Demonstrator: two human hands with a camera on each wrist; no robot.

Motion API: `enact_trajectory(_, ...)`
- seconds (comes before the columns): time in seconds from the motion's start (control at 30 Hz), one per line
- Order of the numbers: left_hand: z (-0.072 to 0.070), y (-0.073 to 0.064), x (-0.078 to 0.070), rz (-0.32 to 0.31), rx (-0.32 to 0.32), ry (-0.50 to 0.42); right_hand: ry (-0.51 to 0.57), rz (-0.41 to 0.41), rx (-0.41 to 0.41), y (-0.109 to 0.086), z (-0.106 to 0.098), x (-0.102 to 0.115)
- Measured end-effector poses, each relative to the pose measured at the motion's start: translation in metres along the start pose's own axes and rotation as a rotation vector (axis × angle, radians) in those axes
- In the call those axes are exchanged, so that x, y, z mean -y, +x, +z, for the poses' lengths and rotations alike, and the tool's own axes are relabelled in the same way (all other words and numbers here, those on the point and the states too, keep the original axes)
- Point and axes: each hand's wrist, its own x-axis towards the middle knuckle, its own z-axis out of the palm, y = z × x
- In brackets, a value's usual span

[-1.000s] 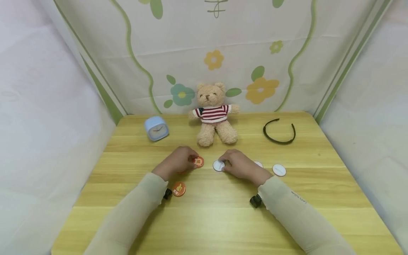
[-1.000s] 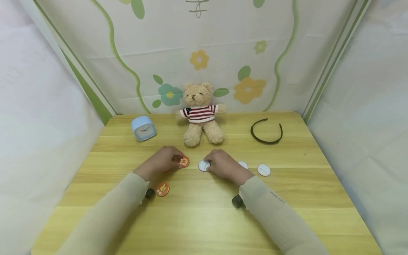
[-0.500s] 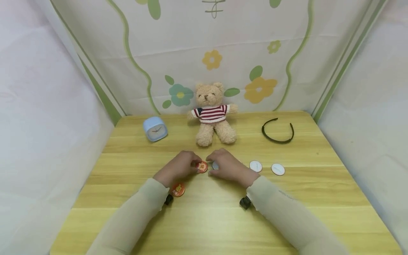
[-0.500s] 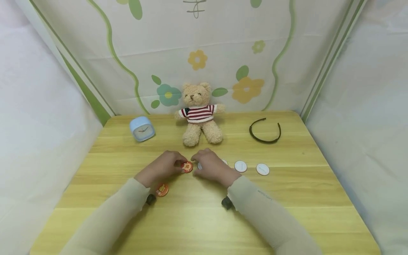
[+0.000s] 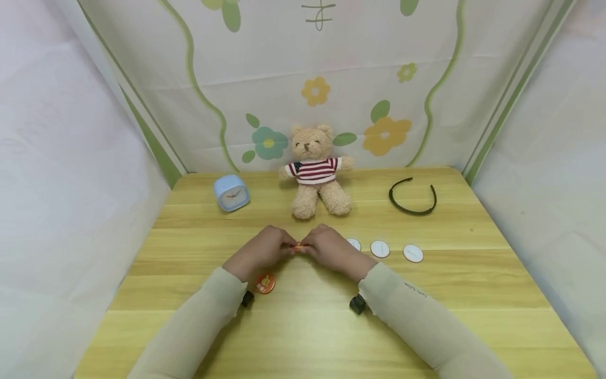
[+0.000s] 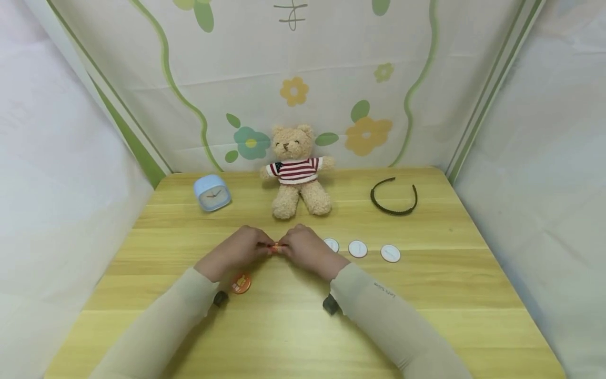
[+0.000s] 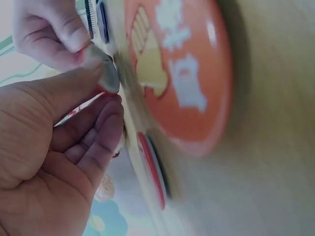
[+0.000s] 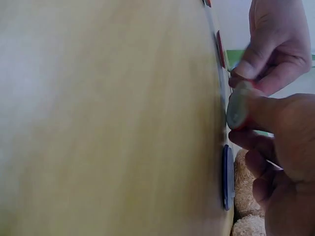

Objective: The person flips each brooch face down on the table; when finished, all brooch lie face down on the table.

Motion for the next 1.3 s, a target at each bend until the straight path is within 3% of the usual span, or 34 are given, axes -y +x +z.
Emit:
enact_trajectory(0.27,-0.006,0.003,0.005,0.02,-0.077,0.013,0.078,0.083,-0.109,0.005,0.0,0.002)
enact_trajectory(0.47,-0.003,0.008,0.007,-0.013,-0.098,0.022,0.082,0.027,-0.069,0.009,-0.001,0.005)
enact_trajectory(0.6,0.001,0.009,0.007,-0.048,-0.099,0.003,0.083,0.066,-0.061,0.008,0.0,0.004)
enact_trajectory(0.7,0.003,0.009,0.007,-0.04,-0.104,0.002,0.092,0.076,-0.07,0.008,0.0,0.002)
enact_trajectory(1.0,0.003,0.011,0.004,-0.025,-0.082,0.031,0.055,-0.007,-0.088,0.007,0.001,-0.001)
enact_trajectory(1.3,0.003,0.009,0.004,-0.066,-0.082,0.017,0.043,0.06,-0.018,0.01,0.0,0.0)
